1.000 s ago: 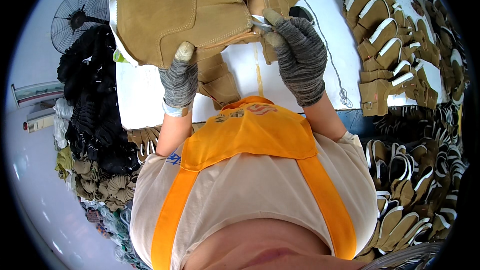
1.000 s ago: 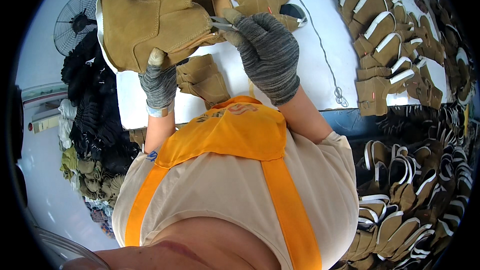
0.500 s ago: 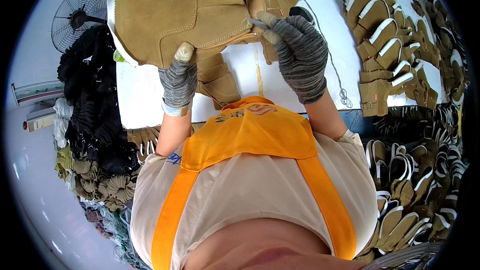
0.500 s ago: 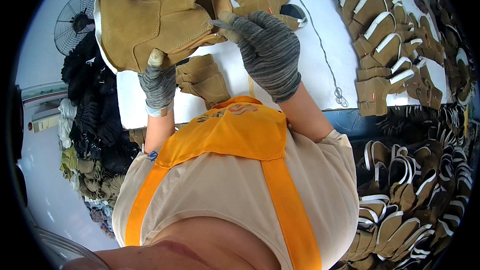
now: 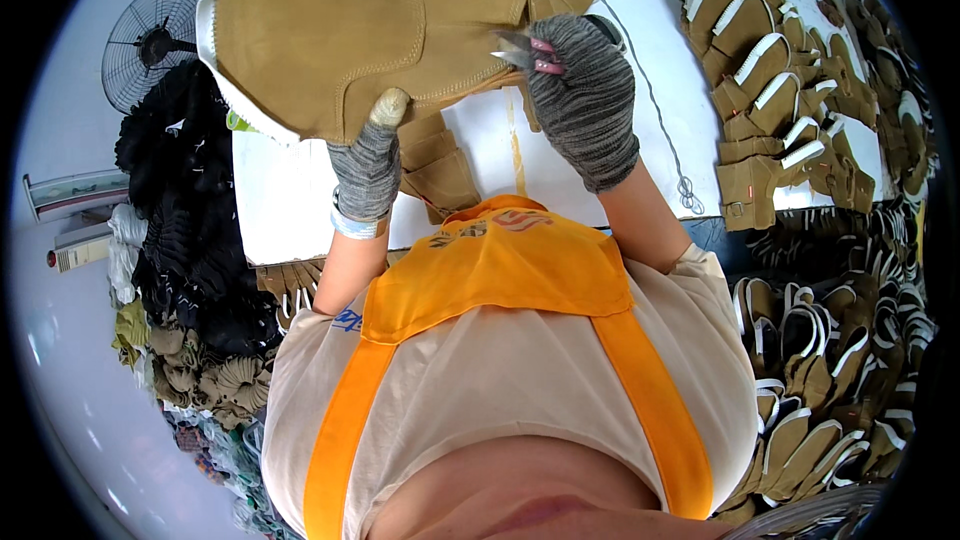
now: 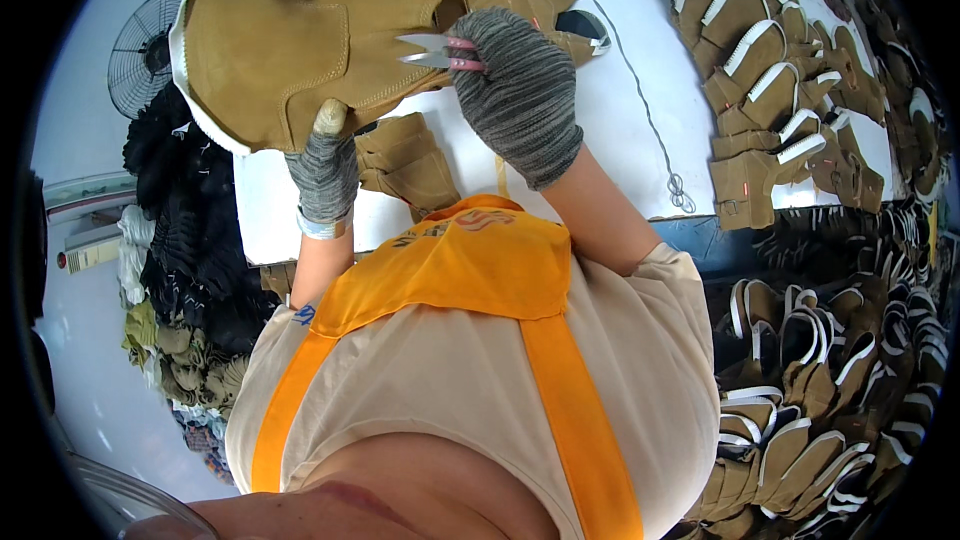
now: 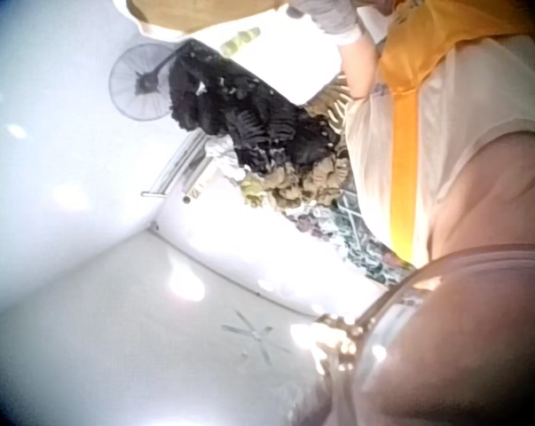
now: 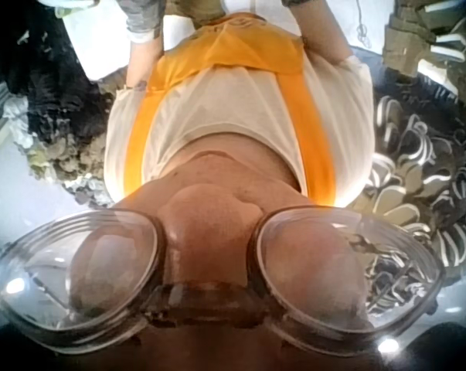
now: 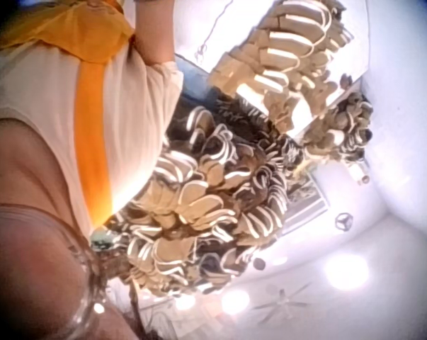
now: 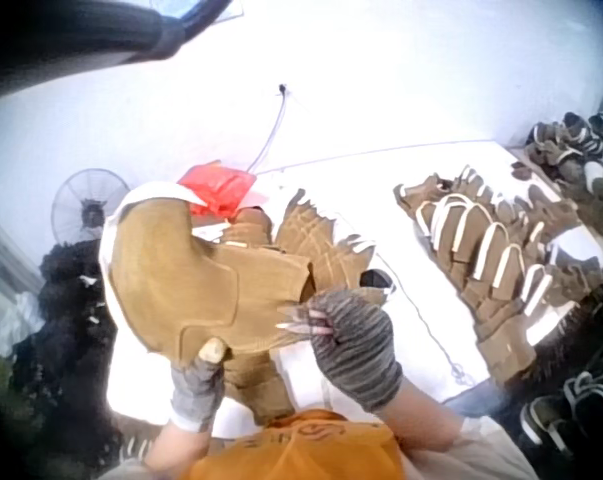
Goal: The person assembles brown gloves by attaching white elastic straps to the wrist area. They pick up glove pieces from a table, align the straps, and secure them using a small tool. The person handles multiple gloves, turning them over and adjusting the straps before placing them on the table.
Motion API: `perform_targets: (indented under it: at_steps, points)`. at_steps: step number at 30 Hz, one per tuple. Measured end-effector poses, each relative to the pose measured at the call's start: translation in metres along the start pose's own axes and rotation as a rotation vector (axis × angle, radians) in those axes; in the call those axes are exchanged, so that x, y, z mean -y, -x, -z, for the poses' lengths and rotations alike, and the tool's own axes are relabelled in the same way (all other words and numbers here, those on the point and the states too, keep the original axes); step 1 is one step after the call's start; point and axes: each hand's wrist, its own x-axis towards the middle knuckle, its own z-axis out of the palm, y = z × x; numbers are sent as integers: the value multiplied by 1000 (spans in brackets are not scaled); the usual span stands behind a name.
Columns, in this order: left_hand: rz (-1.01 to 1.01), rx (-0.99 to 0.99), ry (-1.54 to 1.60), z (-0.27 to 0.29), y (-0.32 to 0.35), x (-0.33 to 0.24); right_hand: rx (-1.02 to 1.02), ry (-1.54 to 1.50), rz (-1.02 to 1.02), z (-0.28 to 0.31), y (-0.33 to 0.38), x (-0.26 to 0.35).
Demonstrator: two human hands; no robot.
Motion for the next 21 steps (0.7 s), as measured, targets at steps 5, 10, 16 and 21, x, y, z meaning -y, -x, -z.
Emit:
perform_targets:
  at_steps: [5,10,16,21]
  points:
    - [60,4,235,-10,-7,-9,-173,213,85,20,-2,-44]
    - [137,38,332,1,-9,-4,-195,-325,-430,36,4,-34]
    - [99,38,241,9,-11,7,53,-707,-556,18,11,6]
    - [85,57,219,11,-12,10,118,-581,-379,-1,12,10]
